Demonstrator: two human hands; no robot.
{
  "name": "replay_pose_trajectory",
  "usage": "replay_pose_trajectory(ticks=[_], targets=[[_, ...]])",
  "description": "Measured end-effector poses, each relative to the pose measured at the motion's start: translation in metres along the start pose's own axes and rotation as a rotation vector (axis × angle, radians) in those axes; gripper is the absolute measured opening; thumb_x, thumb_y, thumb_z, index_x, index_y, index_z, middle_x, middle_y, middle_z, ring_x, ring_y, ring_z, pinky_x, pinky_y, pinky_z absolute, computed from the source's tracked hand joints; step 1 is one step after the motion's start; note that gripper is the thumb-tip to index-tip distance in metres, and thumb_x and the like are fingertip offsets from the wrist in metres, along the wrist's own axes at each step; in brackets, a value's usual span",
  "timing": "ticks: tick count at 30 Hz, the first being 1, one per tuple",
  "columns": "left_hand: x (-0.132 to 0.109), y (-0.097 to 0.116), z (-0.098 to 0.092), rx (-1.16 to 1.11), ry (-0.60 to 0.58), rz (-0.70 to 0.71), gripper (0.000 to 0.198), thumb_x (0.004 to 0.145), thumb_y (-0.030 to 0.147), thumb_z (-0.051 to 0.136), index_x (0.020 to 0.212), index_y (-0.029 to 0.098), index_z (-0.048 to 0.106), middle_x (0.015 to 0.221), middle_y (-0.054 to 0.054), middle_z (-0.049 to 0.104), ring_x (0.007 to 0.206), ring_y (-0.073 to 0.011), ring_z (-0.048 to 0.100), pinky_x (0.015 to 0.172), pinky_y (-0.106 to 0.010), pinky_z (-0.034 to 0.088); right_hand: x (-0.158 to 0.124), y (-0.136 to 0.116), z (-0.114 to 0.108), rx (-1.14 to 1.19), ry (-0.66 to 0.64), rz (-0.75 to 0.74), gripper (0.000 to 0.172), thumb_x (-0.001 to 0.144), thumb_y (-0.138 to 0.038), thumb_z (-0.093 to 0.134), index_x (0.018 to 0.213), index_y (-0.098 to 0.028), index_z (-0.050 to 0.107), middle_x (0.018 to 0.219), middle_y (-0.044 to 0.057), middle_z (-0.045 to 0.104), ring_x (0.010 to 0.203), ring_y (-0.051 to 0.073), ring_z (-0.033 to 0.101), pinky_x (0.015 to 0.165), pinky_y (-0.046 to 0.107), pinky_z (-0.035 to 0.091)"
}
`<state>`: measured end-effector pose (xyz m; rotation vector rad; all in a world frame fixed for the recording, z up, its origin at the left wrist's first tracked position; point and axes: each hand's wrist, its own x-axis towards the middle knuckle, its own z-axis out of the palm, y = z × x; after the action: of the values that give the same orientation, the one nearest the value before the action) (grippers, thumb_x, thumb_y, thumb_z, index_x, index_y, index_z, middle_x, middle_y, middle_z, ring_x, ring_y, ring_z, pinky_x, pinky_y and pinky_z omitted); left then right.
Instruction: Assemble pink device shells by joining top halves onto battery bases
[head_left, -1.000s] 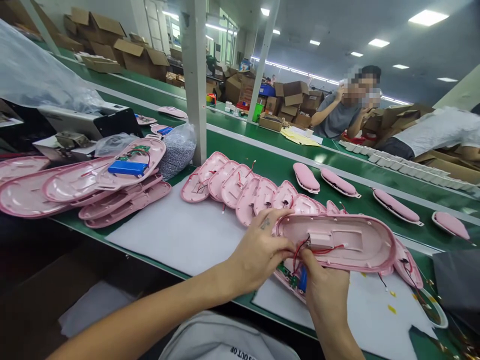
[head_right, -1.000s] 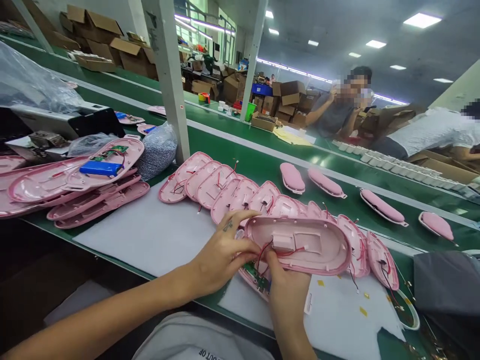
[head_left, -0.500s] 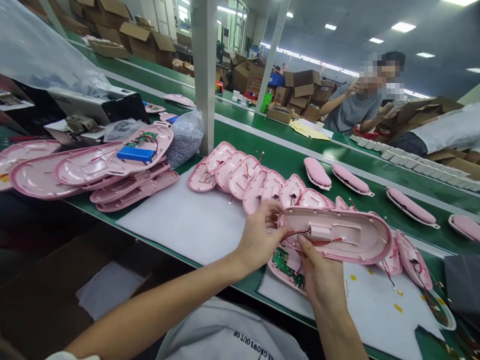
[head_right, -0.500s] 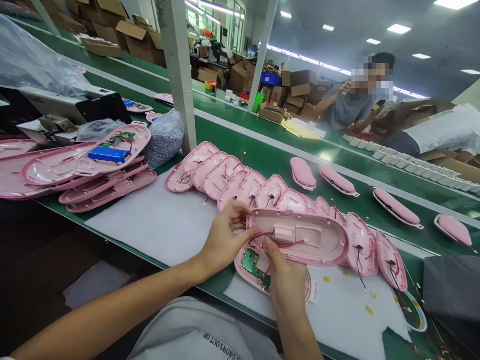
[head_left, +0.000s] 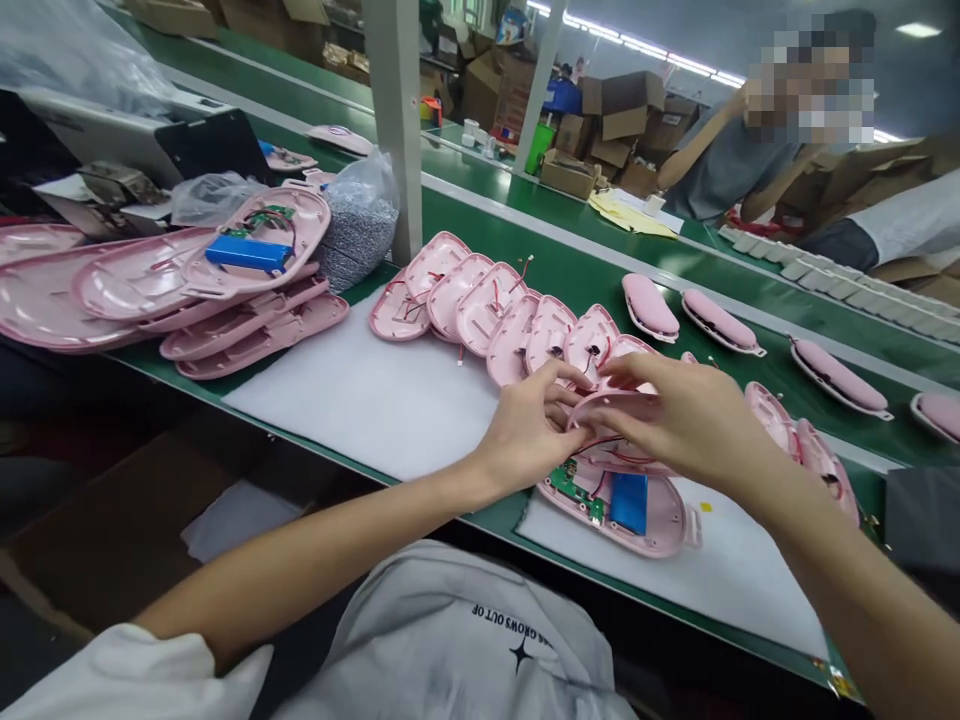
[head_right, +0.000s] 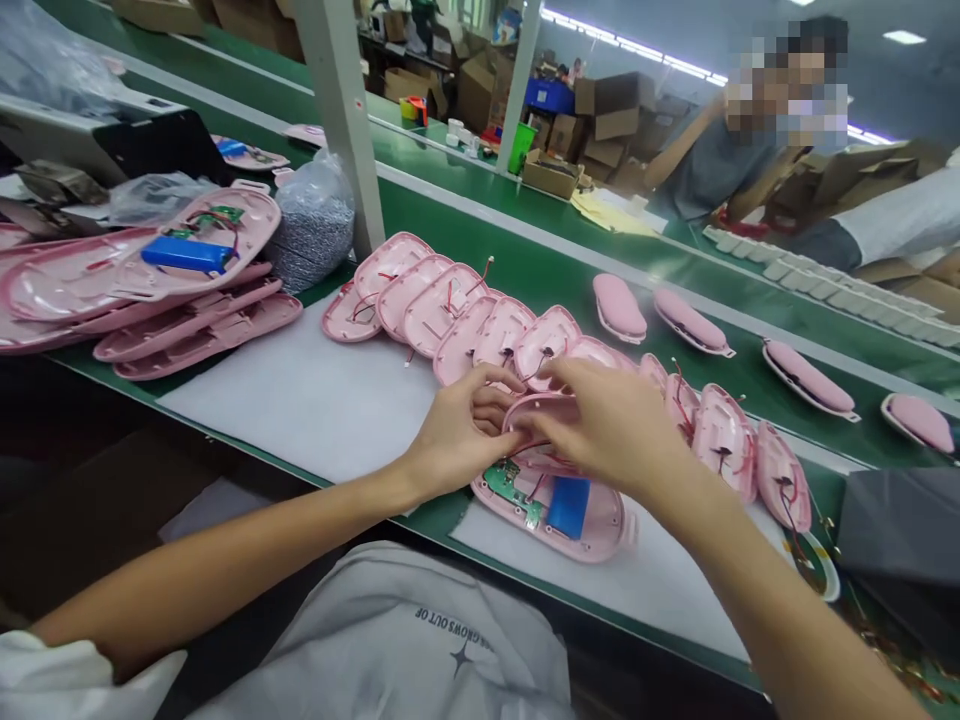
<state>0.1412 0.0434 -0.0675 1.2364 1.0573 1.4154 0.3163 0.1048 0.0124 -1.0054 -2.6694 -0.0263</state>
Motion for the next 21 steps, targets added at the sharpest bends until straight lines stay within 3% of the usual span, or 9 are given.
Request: replay_pose_trajectory(ticks=[2,4,9,13,17,21], targets=[[0.001,-0.001,0.000,-0.031,0.021,-0.018,0.041,0.070,0.012,0.077,0.103,0.019,0.054,0.082,-0.001,0.068,0.064,-0.0129,0.065,0.053,-0.017,0.050,0.014,-0.002,0.004,-0.033,-0.200,0.009,0.023,0.088,-0.042,0.059,0.080,-0.020,0.061,0.068,0.002,0.063,0.062,0.017,0.056,0.054,0.028,0.031],[0.003,-0.003,0.000,-0.033,0.036,-0.039,0.038,0.073,0.014,0.077,0.103,0.019,0.055,0.082,-0.002,0.069,0.066,-0.0138,0.066,0.057,-0.018,0.052,0.021,-0.002,0.008,0.021,-0.257,0.029,0.022,0.088,-0.037,0.057,0.074,-0.019,0.057,0.061,0.000,0.057,0.056,0.014,0.048,0.052,0.027,0.027],[0.007,-0.009,-0.004,-0.074,-0.006,-0.064,0.026,0.085,0.020,0.063,0.110,0.017,0.057,0.085,-0.006,0.071,0.076,-0.0175,0.069,0.061,-0.021,0.052,0.020,0.001,0.015,0.243,-0.141,0.112,0.008,0.085,-0.025,0.057,0.087,-0.019,0.063,0.071,-0.001,0.064,0.062,0.013,0.053,0.057,0.026,0.034],[0.008,-0.011,-0.006,-0.076,-0.007,-0.116,0.031,0.080,0.016,0.066,0.110,0.017,0.057,0.083,-0.005,0.070,0.068,-0.0159,0.067,0.053,-0.018,0.048,0.018,0.007,0.023,0.356,-0.049,0.064,0.024,0.077,-0.019,0.064,0.101,-0.021,0.062,0.089,-0.001,0.068,0.076,0.015,0.061,0.066,0.026,0.042],[0.011,-0.003,-0.007,-0.126,0.023,-0.161,0.035,0.073,0.015,0.071,0.105,0.015,0.058,0.076,-0.003,0.068,0.059,-0.0135,0.063,0.050,-0.018,0.048,0.024,0.009,0.031,0.366,-0.008,-0.036,0.029,0.073,-0.016,0.065,0.102,-0.021,0.060,0.099,0.001,0.068,0.088,0.019,0.063,0.075,0.030,0.045],[0.008,0.014,-0.004,-0.033,0.054,-0.198,0.044,0.067,0.026,0.078,0.105,0.015,0.058,0.074,-0.002,0.067,0.057,-0.0139,0.063,0.047,-0.016,0.047,0.016,0.000,0.014,0.362,0.091,-0.044,0.032,0.075,-0.016,0.065,0.106,-0.020,0.060,0.107,0.004,0.068,0.096,0.021,0.063,0.084,0.034,0.048]])
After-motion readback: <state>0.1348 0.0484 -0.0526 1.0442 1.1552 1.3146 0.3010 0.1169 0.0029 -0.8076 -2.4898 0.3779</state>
